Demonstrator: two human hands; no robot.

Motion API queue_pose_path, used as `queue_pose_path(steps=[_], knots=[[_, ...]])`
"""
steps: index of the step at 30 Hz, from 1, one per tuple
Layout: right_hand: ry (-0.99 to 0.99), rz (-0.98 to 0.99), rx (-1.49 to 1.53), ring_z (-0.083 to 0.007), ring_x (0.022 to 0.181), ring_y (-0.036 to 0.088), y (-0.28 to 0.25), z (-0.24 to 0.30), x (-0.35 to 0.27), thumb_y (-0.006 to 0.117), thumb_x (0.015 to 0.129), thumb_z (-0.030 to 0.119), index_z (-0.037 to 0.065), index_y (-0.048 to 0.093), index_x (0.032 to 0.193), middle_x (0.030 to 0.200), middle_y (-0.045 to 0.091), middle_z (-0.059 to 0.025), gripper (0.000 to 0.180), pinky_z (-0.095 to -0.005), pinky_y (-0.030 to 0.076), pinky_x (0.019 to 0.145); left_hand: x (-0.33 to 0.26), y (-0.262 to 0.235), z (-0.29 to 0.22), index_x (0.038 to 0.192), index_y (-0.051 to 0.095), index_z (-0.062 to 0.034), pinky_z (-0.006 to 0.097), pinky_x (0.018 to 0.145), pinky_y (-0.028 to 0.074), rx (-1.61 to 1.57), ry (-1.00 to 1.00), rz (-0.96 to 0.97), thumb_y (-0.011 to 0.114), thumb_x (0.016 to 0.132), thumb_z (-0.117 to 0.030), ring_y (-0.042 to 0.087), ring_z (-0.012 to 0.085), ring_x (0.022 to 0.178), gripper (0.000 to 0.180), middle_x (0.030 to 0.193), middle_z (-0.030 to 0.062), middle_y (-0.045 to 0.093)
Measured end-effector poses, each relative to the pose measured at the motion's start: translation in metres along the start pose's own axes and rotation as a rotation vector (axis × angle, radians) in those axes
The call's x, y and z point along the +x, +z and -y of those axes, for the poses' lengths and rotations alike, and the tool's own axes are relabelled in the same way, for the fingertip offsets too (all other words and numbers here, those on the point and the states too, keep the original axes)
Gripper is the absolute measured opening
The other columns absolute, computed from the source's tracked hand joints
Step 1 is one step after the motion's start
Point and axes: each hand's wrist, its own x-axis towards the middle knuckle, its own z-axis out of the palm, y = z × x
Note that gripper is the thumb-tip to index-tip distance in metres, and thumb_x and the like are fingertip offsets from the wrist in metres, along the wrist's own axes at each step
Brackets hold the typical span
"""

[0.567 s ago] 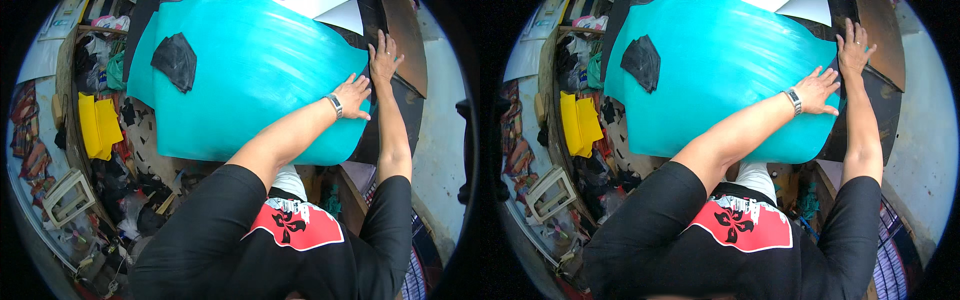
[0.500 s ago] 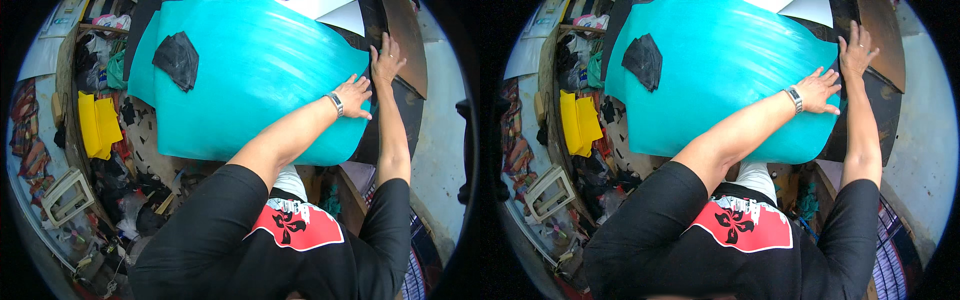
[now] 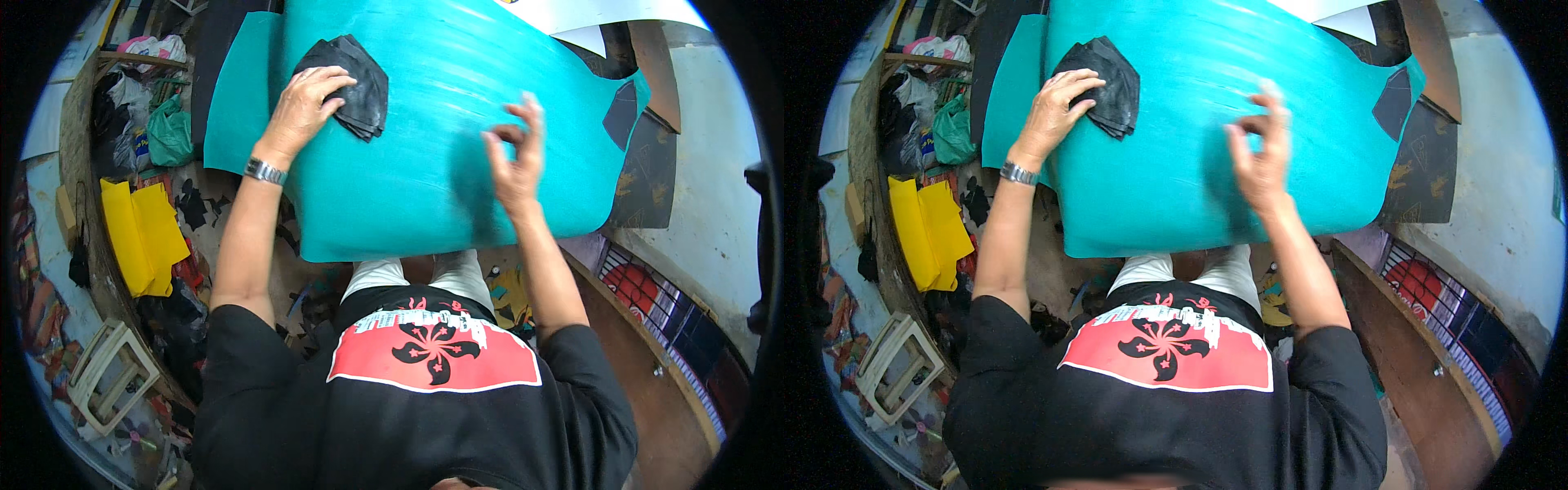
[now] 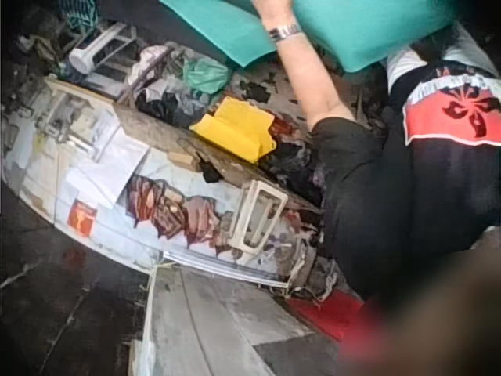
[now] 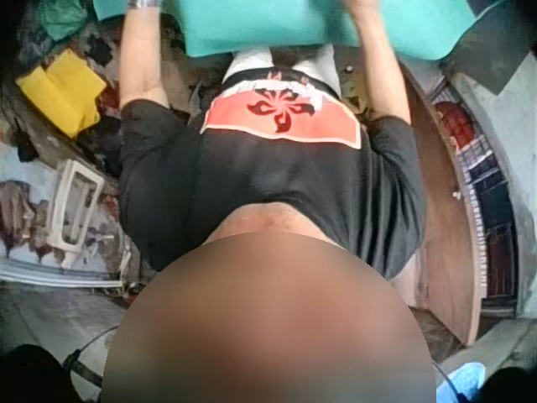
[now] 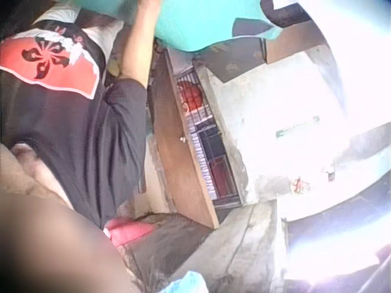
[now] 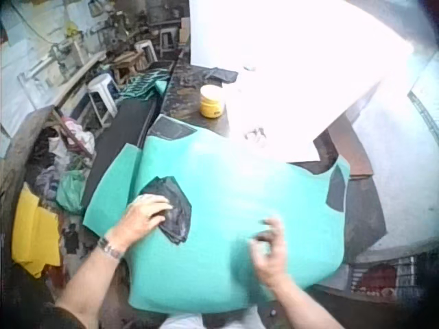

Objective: The person places black paper cutouts onto a teal board, arranging them in a pattern. They repeatedly pick up, position, and adjust the cutouts by hand to form a design across the surface.

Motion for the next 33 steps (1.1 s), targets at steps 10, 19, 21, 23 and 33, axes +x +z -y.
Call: queue_pose_path(steps=[10, 19, 21, 23, 33], knots=[[-0.129, 0.22, 0.113, -0.0218, 0.08, 0.063, 0.132, 0.054, 0.034, 0.066, 0.078, -0.016, 0.011, 0.04, 0.151, 0.137, 0.052, -0.0196, 0.082, -0.0351, 0.056, 0.08, 0.008, -0.001, 0.078, 0.104, 0.076, -0.0144, 0.038, 0.104, 0.048, 0.023, 0.358, 0.116, 0.076, 0.084, -0.024, 0.062, 0.0196, 0.118, 0.022, 0.121, 0.0007, 0.07], [-0.097, 0.135, -0.048, -0.0211, 0.096, 0.061, 0.148, 0.05, 0.028, 0.076, 0.077, -0.007, 0.008, 0.036, 0.154, 0.135, 0.052, -0.016, 0.088, -0.0365, 0.051, 0.092, 0.014, -0.004, 0.087, 0.099, 0.074, -0.0128, 0.038, 0.096, 0.051, -0.035, 0.507, 0.069, 0.079, 0.081, -0.021, 0.065, 0.0225, 0.11, 0.02, 0.113, 0.0016, 0.071], [-0.168, 0.091, -0.147, -0.0255, 0.103, 0.06, 0.152, 0.048, 0.027, 0.079, 0.075, -0.003, 0.006, 0.034, 0.155, 0.139, 0.05, -0.0174, 0.092, -0.0389, 0.05, 0.095, 0.016, -0.003, 0.086, 0.098, 0.072, -0.012, 0.038, 0.094, 0.051, -0.014, 0.527, 0.064, 0.078, 0.083, -0.021, 0.066, 0.0216, 0.107, 0.018, 0.109, 0.0018, 0.071], [-0.145, 0.019, -0.151, -0.035, 0.125, 0.048, 0.155, 0.047, 0.026, 0.081, 0.073, 0.005, 0.006, 0.032, 0.156, 0.144, 0.046, -0.0202, 0.097, -0.048, 0.038, 0.107, 0.016, -0.002, 0.084, 0.098, 0.07, -0.0116, 0.036, 0.091, 0.052, 0.002, 0.536, 0.042, 0.075, 0.087, -0.021, 0.068, 0.0206, 0.101, 0.016, 0.103, 0.002, 0.072], [0.021, -0.075, -0.434, -0.0424, 0.144, 0.031, 0.173, 0.048, 0.034, 0.08, 0.066, 0.014, 0.008, 0.015, 0.161, 0.153, 0.033, -0.026, 0.115, -0.0641, 0.021, 0.114, 0.04, 0.006, 0.08, 0.097, 0.065, -0.0075, 0.038, 0.069, 0.055, -0.141, 0.222, 0.116, 0.069, 0.094, -0.019, 0.069, 0.0277, 0.076, 0.012, 0.083, 0.0089, 0.07]])
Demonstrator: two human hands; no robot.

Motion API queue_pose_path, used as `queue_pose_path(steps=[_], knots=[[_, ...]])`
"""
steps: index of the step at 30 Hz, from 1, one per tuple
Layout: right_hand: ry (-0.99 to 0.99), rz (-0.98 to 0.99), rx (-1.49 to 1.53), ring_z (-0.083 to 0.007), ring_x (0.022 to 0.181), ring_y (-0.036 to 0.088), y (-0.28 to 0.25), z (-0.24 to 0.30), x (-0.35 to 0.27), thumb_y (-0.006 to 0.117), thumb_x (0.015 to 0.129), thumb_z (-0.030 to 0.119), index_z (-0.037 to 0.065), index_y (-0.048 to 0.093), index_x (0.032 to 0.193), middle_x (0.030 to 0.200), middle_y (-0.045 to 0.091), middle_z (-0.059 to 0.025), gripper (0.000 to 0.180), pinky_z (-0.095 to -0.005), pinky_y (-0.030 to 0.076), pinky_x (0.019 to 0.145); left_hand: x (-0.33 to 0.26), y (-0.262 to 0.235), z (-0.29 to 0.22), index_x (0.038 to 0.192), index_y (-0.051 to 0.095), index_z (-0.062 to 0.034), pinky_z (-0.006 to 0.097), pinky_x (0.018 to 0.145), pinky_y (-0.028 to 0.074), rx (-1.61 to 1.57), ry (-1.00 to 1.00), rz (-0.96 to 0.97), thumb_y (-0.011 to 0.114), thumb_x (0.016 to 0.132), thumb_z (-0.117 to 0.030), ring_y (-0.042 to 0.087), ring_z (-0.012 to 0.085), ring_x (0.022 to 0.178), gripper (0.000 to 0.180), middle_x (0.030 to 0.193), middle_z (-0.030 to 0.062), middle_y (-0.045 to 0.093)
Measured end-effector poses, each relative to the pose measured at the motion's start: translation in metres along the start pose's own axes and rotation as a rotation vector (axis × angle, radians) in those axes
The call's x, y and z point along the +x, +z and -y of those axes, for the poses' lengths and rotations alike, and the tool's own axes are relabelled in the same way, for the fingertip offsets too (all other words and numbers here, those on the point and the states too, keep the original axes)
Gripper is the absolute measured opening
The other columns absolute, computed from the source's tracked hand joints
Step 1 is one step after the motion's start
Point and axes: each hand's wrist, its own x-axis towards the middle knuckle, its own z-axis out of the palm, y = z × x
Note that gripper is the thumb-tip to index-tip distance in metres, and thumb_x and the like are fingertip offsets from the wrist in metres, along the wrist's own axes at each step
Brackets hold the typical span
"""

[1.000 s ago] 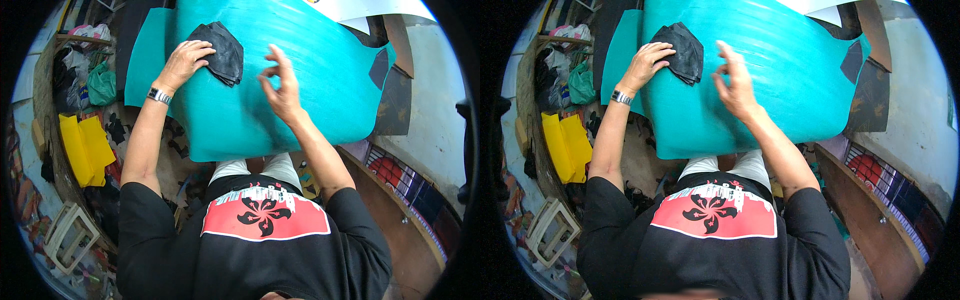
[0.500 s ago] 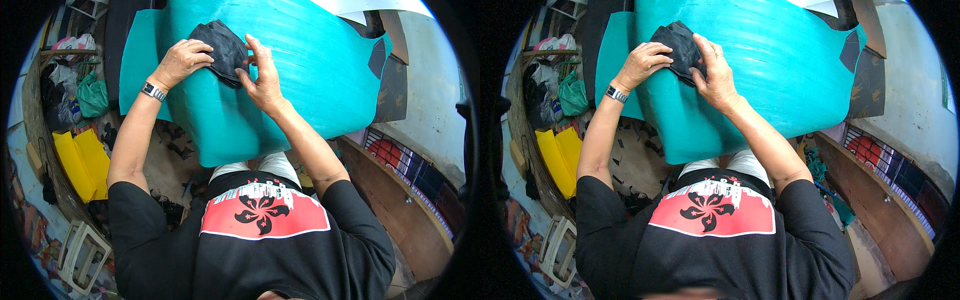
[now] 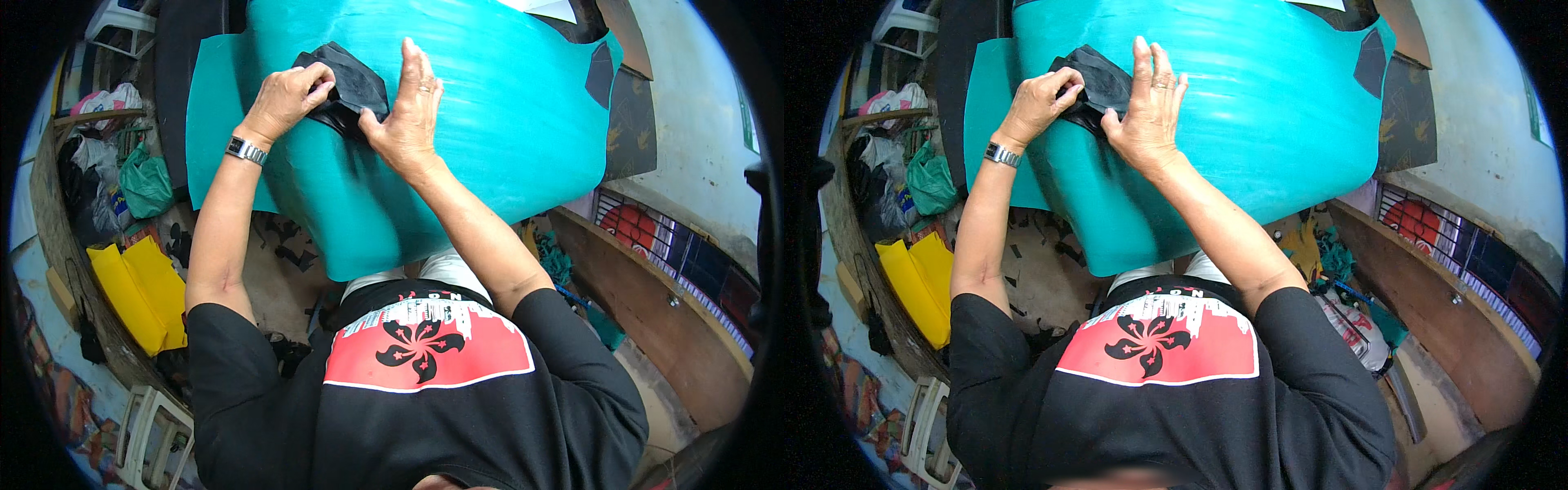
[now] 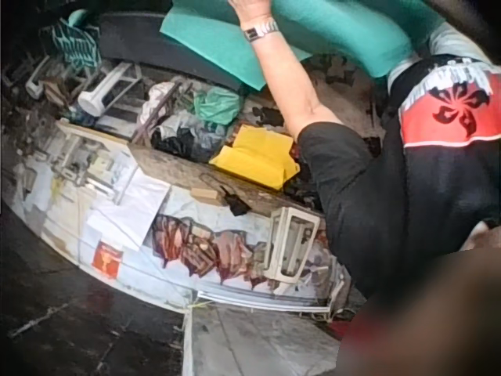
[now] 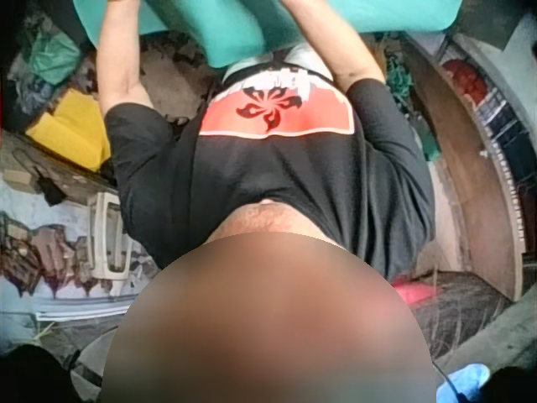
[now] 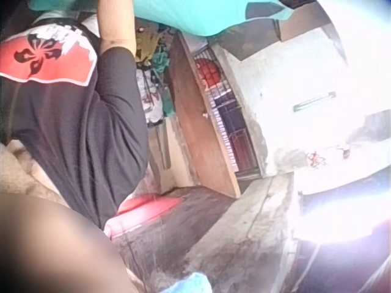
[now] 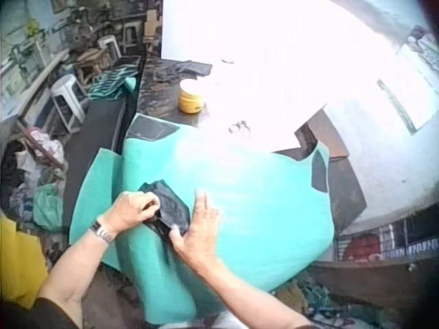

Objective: The person places black paper cutouts onto a teal board, arranging them in a pattern. They repeatedly pick up, position, and adjust the cutouts by hand to form a design across the surface.

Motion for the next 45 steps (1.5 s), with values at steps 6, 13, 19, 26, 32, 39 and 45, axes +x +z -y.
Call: queue_pose_path(steps=[6, 13, 19, 26, 32, 39, 45], knots=[[0.014, 0.035, 0.045, -0.0385, 0.132, 0.043, -0.011, 0.014, 0.0, 0.081, 0.067, 0.013, 0.012, 0.014, 0.162, 0.149, 0.038, -0.0234, 0.117, -0.0563, 0.035, 0.109, -0.001, -0.003, 0.0, 0.097, 0.067, -0.0115, 0.04, 0.069, 0.055, -0.005, 0.073, -0.047, 0.069, 0.093, -0.024, 0.069, 0.0278, 0.077, 0.013, 0.08, 0.0081, 0.069], [-0.123, 0.171, 0.336, -0.0369, 0.095, 0.064, 0.001, 0.028, 0.039, 0.073, 0.074, -0.004, 0.018, 0.017, 0.161, 0.135, 0.049, -0.0236, 0.107, -0.0454, 0.055, 0.083, -0.013, -0.002, -0.006, 0.102, 0.067, -0.0102, 0.037, 0.072, 0.057, -0.087, 0.062, -0.182, 0.076, 0.087, -0.02, 0.069, 0.0259, 0.082, 0.02, 0.094, 0.0065, 0.07], [-0.176, 0.338, 0.218, -0.0524, 0.105, 0.062, 0.018, 0.028, 0.044, 0.07, 0.074, -0.006, 0.023, 0.021, 0.16, 0.135, 0.047, -0.0316, 0.103, -0.0552, 0.055, 0.089, -0.026, 0.01, -0.011, 0.116, 0.064, -0.014, 0.037, 0.083, 0.055, -0.076, -0.035, -0.293, 0.084, 0.072, -0.012, 0.066, 0.0204, 0.083, 0.048, 0.101, 0.0029, 0.066], [-0.156, 0.366, 0.175, -0.0501, 0.092, 0.065, 0.024, 0.032, 0.037, 0.078, 0.069, -0.002, 0.023, 0.025, 0.159, 0.127, 0.05, -0.0302, 0.107, -0.0544, 0.057, 0.078, -0.031, 0.016, -0.014, 0.126, 0.061, -0.0106, 0.042, 0.095, 0.048, -0.008, -0.087, -0.302, 0.084, 0.072, -0.016, 0.064, 0.027, 0.103, 0.059, 0.112, 0.006, 0.065], [-0.095, 0.174, 0.196, -0.0541, 0.097, 0.062, 0.016, 0.031, 0.056, 0.076, 0.066, -0.006, 0.014, 0.021, 0.159, 0.126, 0.045, -0.0351, 0.11, -0.0551, 0.055, 0.084, -0.024, 0.009, -0.026, 0.156, 0.033, -0.0189, 0.05, 0.113, 0.033, 0.254, -0.249, -0.346, 0.093, 0.061, -0.036, 0.04, 0.0258, 0.141, 0.113, 0.151, 0.0056, 0.043], [0.033, -0.314, 0.132, -0.0523, 0.116, 0.047, -0.058, -0.038, 0.107, 0.057, 0.069, -0.007, -0.003, 0.009, 0.158, 0.123, 0.045, -0.0366, 0.101, -0.0525, 0.037, 0.11, -0.021, 0.005, -0.029, 0.152, 0.038, -0.0241, 0.049, 0.115, 0.031, 0.307, -0.249, -0.254, 0.093, 0.063, -0.036, 0.044, 0.0257, 0.134, 0.106, 0.146, 0.0034, 0.044], [0.147, -0.329, 0.254, -0.0115, 0.076, 0.06, -0.16, -0.108, 0.085, 0.061, 0.072, -0.011, 0.018, 0.008, 0.163, 0.135, 0.043, -0.0197, 0.109, -0.0241, 0.054, 0.066, -0.007, 0.0, -0.037, 0.089, 0.067, -0.0116, 0.037, 0.083, 0.038, 0.057, 0.091, -0.045, 0.067, 0.081, -0.005, 0.056, 0.0215, 0.084, 0.01, 0.088, 0.0014, 0.063]])
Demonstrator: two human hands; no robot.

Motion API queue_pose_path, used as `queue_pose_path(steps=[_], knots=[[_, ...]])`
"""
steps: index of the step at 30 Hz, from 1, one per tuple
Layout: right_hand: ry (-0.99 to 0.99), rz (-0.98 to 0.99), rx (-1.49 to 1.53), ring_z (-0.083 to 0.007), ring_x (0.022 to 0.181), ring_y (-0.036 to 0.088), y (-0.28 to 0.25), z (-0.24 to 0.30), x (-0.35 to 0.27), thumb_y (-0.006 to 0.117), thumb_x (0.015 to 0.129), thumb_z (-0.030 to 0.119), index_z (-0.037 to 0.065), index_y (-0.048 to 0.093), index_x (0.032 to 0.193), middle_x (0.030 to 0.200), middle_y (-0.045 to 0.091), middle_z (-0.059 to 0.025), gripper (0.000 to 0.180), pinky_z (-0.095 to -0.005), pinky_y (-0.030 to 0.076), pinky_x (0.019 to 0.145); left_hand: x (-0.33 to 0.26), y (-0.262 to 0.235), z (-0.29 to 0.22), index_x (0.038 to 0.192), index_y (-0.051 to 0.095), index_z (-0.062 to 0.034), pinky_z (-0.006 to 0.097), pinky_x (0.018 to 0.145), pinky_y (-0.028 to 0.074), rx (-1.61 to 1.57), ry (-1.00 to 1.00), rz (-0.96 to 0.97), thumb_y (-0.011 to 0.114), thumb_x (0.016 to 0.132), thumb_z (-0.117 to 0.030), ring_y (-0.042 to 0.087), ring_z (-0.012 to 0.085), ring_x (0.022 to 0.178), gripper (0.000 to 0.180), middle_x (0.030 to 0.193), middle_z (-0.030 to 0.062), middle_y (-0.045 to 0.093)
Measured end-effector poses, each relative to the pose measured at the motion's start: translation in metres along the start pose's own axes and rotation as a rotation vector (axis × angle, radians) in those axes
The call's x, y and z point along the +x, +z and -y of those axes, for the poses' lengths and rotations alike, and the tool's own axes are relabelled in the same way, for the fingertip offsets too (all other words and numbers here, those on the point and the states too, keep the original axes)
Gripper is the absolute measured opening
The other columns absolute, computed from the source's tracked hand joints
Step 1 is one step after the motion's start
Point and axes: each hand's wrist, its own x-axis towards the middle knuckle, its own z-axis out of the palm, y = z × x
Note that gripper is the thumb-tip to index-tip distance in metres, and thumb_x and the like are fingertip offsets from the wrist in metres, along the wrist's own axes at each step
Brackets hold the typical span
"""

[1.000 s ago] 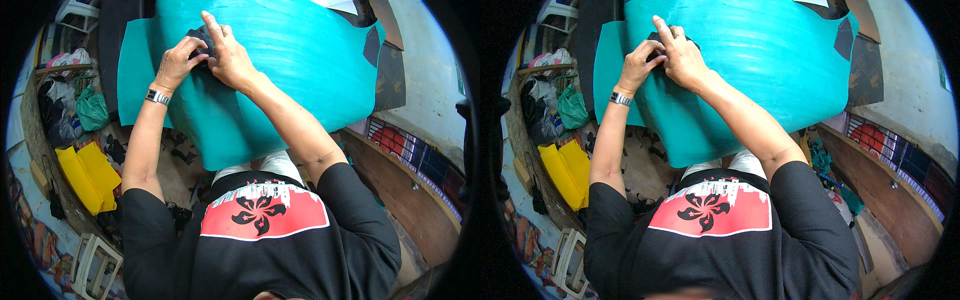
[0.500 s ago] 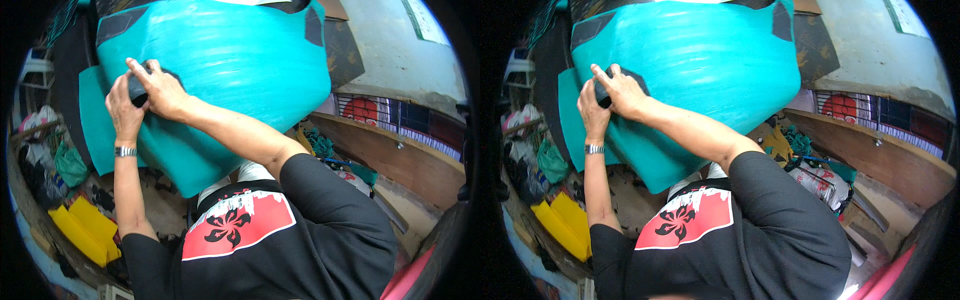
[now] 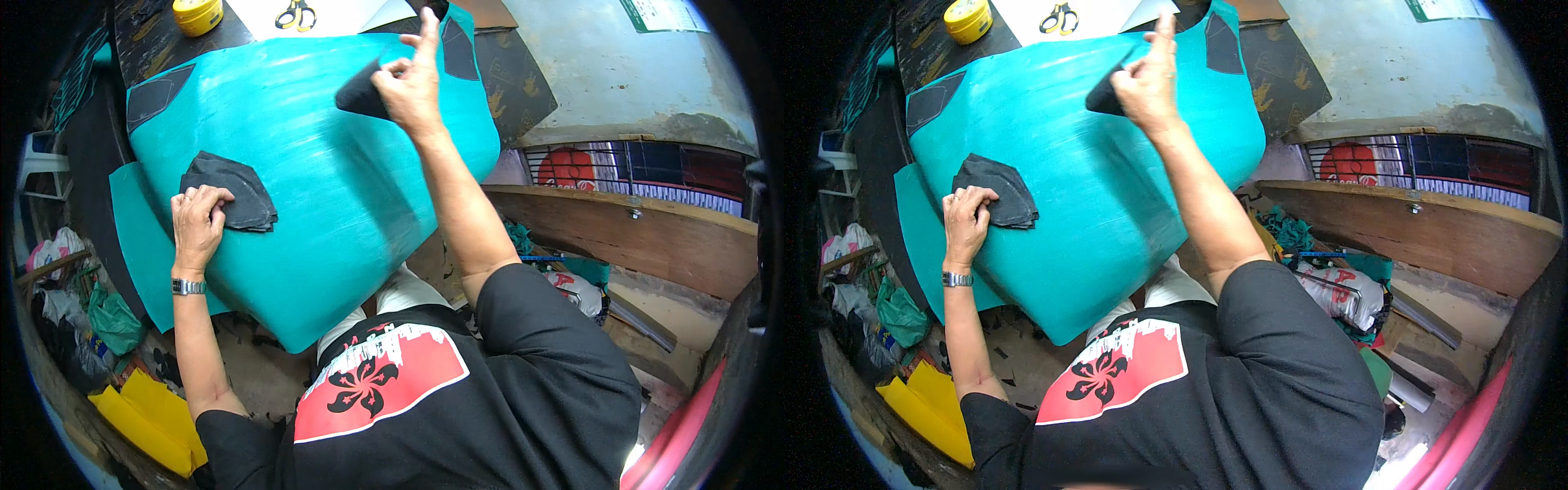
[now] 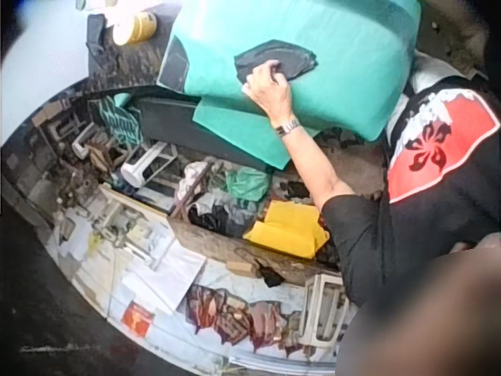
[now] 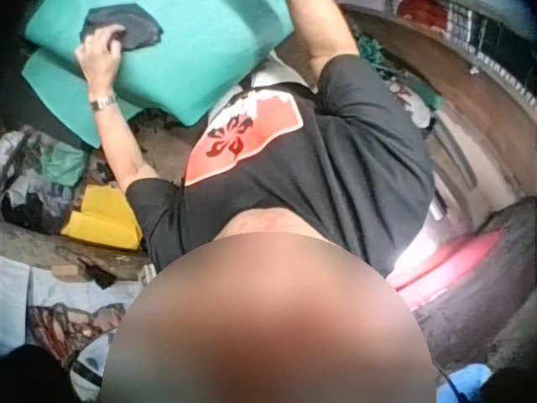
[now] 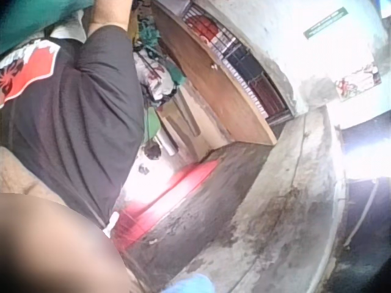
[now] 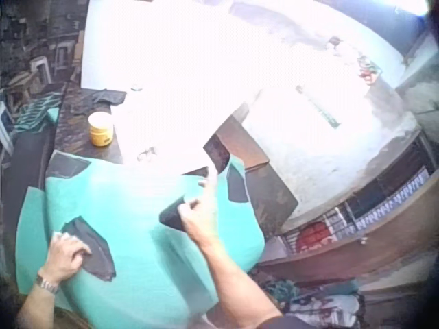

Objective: The person places black paper cutouts onto a teal board, arranging them in a pattern. They repeatedly pick up, position, and adjust the cutouts by hand to form a design across the surface.

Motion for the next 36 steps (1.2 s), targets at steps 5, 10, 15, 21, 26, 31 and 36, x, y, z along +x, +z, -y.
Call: queue_pose_path(steps=[5, 10, 15, 21, 26, 31, 36], knots=[[0.061, 0.002, 0.243, -0.0126, 0.082, 0.063, -0.059, -0.024, -0.003, 0.062, 0.074, -0.013, 0.021, 0.004, 0.163, 0.144, 0.038, -0.0187, 0.112, -0.0244, 0.056, 0.069, 0.041, 0.005, -0.036, 0.104, 0.07, -0.0074, 0.037, 0.083, 0.047, -0.299, -0.158, -0.162, 0.061, 0.091, -0.008, 0.062, 0.0197, 0.086, 0.016, 0.096, 0.0042, 0.068], [0.098, 0.054, 0.532, -0.0156, 0.091, 0.064, -0.07, -0.037, -0.015, 0.066, 0.079, -0.015, 0.018, 0.003, 0.162, 0.143, 0.039, -0.0214, 0.109, -0.028, 0.057, 0.081, 0.149, 0.078, -0.106, 0.132, 0.062, -0.0009, 0.031, 0.089, 0.054, -1.443, -0.727, 0.209, 0.07, 0.096, -0.025, 0.067, 0.019, 0.1, 0.044, 0.113, 0.0104, 0.071], [0.441, 0.012, 0.704, -0.017, 0.094, 0.064, -0.09, -0.07, -0.024, 0.07, 0.079, -0.012, 0.018, 0.005, 0.162, 0.141, 0.041, -0.0211, 0.109, -0.0283, 0.057, 0.076, 0.234, 0.14, -0.147, 0.141, 0.052, -0.0002, 0.031, 0.09, 0.054, -1.669, -0.693, 0.287, 0.076, 0.09, -0.015, 0.065, 0.0167, 0.107, 0.058, 0.122, 0.0122, 0.066], [0.748, -0.061, 0.674, -0.0204, 0.091, 0.065, -0.107, -0.123, -0.015, 0.071, 0.074, -0.016, 0.018, 0.013, 0.161, 0.136, 0.04, -0.0239, 0.111, -0.0269, 0.055, 0.069, 0.282, 0.188, -0.185, 0.143, 0.052, -0.0071, 0.026, 0.085, 0.056, -1.433, -0.484, 0.003, 0.075, 0.085, 0.004, 0.065, 0.0116, 0.103, 0.063, 0.122, 0.0095, 0.065], [0.617, -0.016, 0.398, -0.0121, 0.078, 0.062, -0.122, -0.156, 0.01, 0.069, 0.074, -0.018, 0.017, 0.017, 0.161, 0.129, 0.046, -0.0209, 0.107, -0.0237, 0.054, 0.064, 0.313, 0.217, -0.192, 0.141, 0.054, -0.006, 0.022, 0.078, 0.055, -1.271, -0.397, -0.108, 0.075, 0.085, 0.005, 0.065, 0.007, 0.084, 0.06, 0.111, 0.0071, 0.068], [0.456, 0.009, 0.261, -0.015, 0.087, 0.061, -0.126, -0.176, 0.023, 0.071, 0.074, -0.016, 0.012, 0.02, 0.16, 0.134, 0.045, -0.0216, 0.104, -0.0257, 0.055, 0.073, 0.332, 0.24, -0.186, 0.138, 0.054, -0.0054, 0.02, 0.064, 0.052, -1.094, -0.463, -0.196, 0.082, 0.082, 0.0, 0.062, 0.0055, 0.073, 0.063, 0.08, -0.0004, 0.067], [0.503, -0.006, 0.273, -0.0246, 0.116, 0.054, -0.123, -0.189, 0.025, 0.071, 0.076, -0.015, 0.008, 0.019, 0.16, 0.15, 0.039, -0.0216, 0.101, -0.0287, 0.056, 0.08, 0.341, 0.248, -0.183, 0.138, 0.054, -0.0063, 0.022, 0.063, 0.053, -0.898, -0.541, -0.244, 0.085, 0.079, -0.004, 0.064, 0.0061, 0.071, 0.067, 0.079, 0.0028, 0.07]])
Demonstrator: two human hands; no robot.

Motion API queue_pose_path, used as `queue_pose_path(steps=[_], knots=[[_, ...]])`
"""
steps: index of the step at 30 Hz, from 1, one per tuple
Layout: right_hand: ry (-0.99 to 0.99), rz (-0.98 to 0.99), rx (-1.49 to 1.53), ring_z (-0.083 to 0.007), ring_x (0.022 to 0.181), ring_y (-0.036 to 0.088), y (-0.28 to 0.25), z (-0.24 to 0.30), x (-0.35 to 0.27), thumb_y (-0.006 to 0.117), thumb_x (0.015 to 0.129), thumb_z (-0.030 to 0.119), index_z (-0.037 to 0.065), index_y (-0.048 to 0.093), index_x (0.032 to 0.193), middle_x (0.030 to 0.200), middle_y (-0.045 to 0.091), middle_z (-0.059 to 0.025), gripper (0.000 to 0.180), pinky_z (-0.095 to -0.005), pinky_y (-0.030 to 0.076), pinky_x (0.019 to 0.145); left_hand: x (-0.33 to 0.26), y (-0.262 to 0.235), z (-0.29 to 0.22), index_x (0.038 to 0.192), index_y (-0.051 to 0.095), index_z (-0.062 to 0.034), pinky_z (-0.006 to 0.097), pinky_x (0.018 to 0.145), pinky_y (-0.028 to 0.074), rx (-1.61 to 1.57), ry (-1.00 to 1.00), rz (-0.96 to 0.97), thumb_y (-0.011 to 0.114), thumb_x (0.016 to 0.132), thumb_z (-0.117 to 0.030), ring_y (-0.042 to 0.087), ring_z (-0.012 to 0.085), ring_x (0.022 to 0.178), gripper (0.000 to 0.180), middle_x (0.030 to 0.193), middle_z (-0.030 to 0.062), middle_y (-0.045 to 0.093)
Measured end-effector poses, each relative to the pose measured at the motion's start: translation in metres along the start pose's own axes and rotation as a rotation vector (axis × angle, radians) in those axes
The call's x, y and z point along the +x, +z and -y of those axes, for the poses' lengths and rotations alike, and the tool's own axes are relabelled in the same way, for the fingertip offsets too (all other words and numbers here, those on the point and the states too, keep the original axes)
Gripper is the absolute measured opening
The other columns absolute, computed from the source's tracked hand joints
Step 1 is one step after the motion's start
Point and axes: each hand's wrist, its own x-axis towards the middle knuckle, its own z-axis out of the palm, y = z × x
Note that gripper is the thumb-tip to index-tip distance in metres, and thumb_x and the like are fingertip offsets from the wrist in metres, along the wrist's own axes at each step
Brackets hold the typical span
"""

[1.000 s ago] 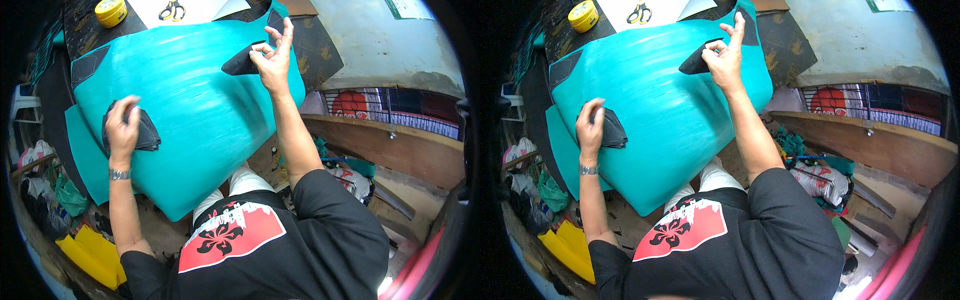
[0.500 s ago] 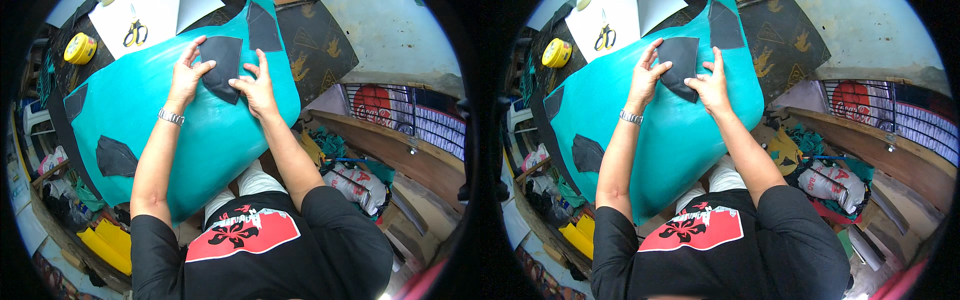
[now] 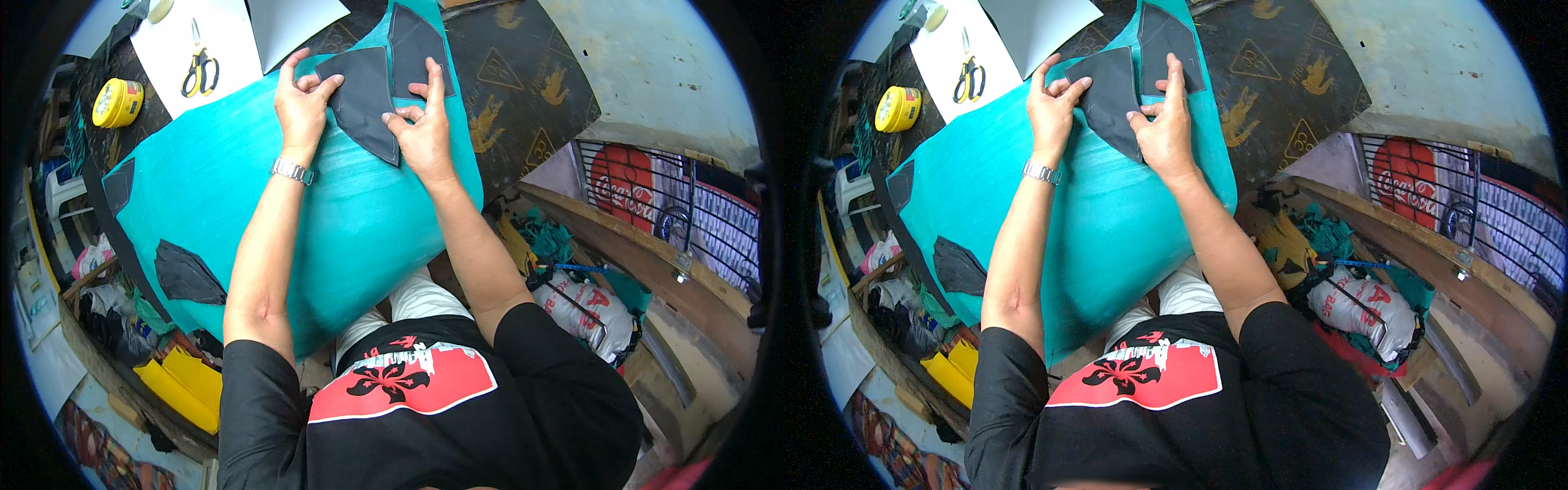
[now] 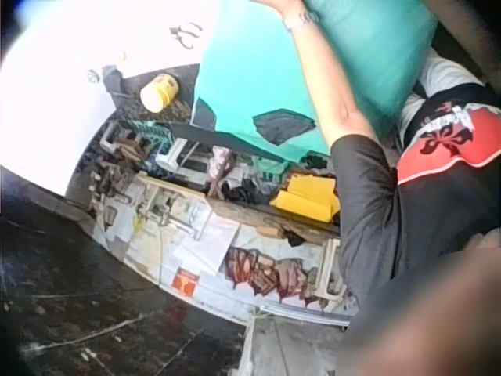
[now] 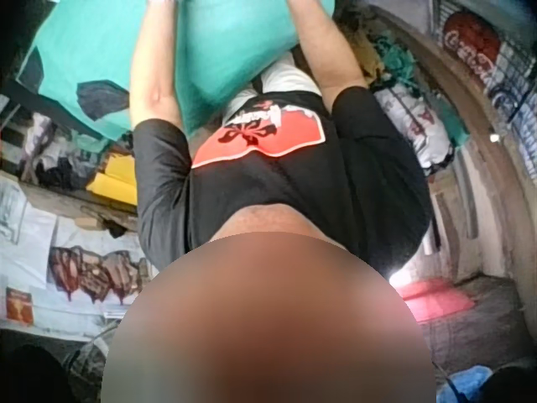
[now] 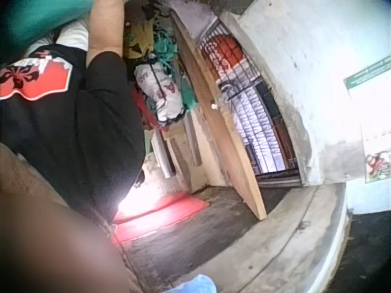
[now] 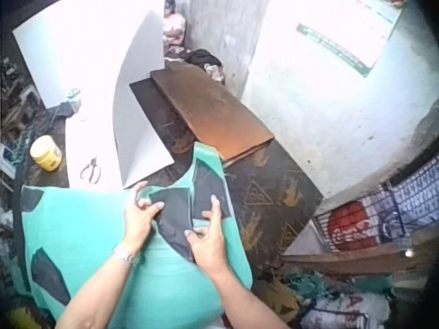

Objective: The person places black paper cutouts onto a teal board, arranging them in a pattern. They repeatedly pick up, position, and adjust the cutouts by hand to form a design across the surface.

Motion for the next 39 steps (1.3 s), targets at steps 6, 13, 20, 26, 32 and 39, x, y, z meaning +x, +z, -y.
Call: queue_pose_path(steps=[6, 13, 20, 26, 32, 39], knots=[[-0.141, -0.064, -0.03, -0.0153, 0.087, 0.062, 0.01, -0.015, 0.011, 0.068, 0.082, -0.013, 0.015, 0.013, 0.162, 0.136, 0.041, -0.0222, 0.101, -0.0286, 0.056, 0.08, 0.009, 0.006, -0.007, 0.137, 0.054, -0.0061, 0.024, 0.065, 0.056, 0.143, 0.002, -0.043, 0.086, 0.076, -0.005, 0.069, 0.0094, 0.072, 0.069, 0.081, 0.0069, 0.074], [-0.092, -0.075, -0.023, -0.0243, 0.111, 0.056, 0.009, -0.015, 0.014, 0.065, 0.081, -0.014, 0.009, 0.01, 0.161, 0.152, 0.03, -0.0243, 0.099, -0.03, 0.058, 0.08, 0.01, 0.01, -0.008, 0.137, 0.056, -0.0071, 0.029, 0.067, 0.057, 0.218, -0.013, -0.067, 0.087, 0.074, -0.007, 0.072, 0.0132, 0.072, 0.07, 0.081, 0.0074, 0.075], [-0.199, -0.099, -0.104, -0.0268, 0.115, 0.057, 0.011, -0.014, 0.016, 0.066, 0.08, -0.014, 0.006, 0.011, 0.161, 0.159, 0.026, -0.0266, 0.1, -0.0292, 0.059, 0.08, 0.009, 0.012, -0.009, 0.135, 0.059, -0.0093, 0.032, 0.068, 0.057, 0.314, 0.004, -0.096, 0.088, 0.071, -0.012, 0.073, 0.016, 0.072, 0.07, 0.08, 0.0074, 0.074], [-0.165, -0.098, -0.121, -0.0218, 0.092, 0.064, 0.011, -0.017, 0.016, 0.068, 0.079, -0.014, 0.007, 0.013, 0.161, 0.147, 0.036, -0.0301, 0.1, -0.0293, 0.057, 0.077, 0.008, 0.013, -0.01, 0.134, 0.06, -0.0124, 0.034, 0.07, 0.058, 0.36, 0.003, -0.103, 0.088, 0.072, -0.015, 0.073, 0.0177, 0.074, 0.068, 0.082, 0.0063, 0.074], [-0.106, -0.092, -0.129, -0.0182, 0.085, 0.064, 0.012, -0.013, 0.015, 0.068, 0.082, -0.012, 0.012, 0.011, 0.162, 0.138, 0.039, -0.0257, 0.101, -0.0299, 0.057, 0.078, 0.006, 0.014, -0.005, 0.133, 0.061, -0.0157, 0.036, 0.069, 0.057, 0.488, 0.106, -0.104, 0.089, 0.073, -0.019, 0.071, 0.0187, 0.073, 0.066, 0.082, 0.0047, 0.072], [-0.19, -0.136, -0.088, -0.0197, 0.089, 0.065, 0.007, -0.001, 0.0, 0.07, 0.08, -0.013, 0.014, 0.012, 0.161, 0.14, 0.039, -0.0258, 0.104, -0.0299, 0.058, 0.075, 0.007, 0.015, -0.011, 0.133, 0.06, -0.0171, 0.039, 0.068, 0.056, 0.596, 0.13, -0.084, 0.089, 0.073, -0.022, 0.07, 0.0222, 0.071, 0.066, 0.077, 0.0028, 0.07]])
